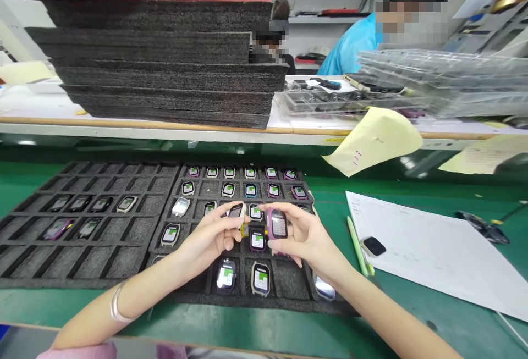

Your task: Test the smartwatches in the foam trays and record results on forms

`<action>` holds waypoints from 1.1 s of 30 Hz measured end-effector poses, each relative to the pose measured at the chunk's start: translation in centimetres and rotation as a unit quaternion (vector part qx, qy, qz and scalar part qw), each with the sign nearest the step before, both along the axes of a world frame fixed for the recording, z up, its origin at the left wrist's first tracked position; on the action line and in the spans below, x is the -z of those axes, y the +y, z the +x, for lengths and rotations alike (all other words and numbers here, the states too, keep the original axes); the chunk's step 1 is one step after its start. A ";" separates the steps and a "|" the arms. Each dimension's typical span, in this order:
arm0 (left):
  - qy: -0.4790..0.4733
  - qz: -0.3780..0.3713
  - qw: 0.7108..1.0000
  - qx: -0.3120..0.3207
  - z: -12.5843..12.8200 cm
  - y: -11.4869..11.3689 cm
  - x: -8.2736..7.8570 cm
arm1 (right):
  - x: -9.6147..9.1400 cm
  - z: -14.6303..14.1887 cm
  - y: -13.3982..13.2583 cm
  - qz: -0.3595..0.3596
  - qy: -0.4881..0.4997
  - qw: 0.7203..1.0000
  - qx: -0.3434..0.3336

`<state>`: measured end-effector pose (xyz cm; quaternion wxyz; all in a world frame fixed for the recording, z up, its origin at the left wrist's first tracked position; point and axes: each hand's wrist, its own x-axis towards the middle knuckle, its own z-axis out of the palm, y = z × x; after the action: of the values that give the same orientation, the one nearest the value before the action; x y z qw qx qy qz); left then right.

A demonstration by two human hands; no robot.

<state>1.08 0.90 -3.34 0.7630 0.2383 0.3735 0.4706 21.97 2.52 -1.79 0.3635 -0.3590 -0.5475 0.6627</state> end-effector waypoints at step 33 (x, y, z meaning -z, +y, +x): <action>0.113 0.197 0.973 -0.034 -0.4 -0.9 -1.9 | -1.4 -1.6 -1.0 0.069 -0.005 0.995 0.076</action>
<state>0.73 0.00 -1.48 0.6376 0.4221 0.3652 0.5309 20.40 1.49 -0.37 0.4343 -0.3768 -0.5650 0.5917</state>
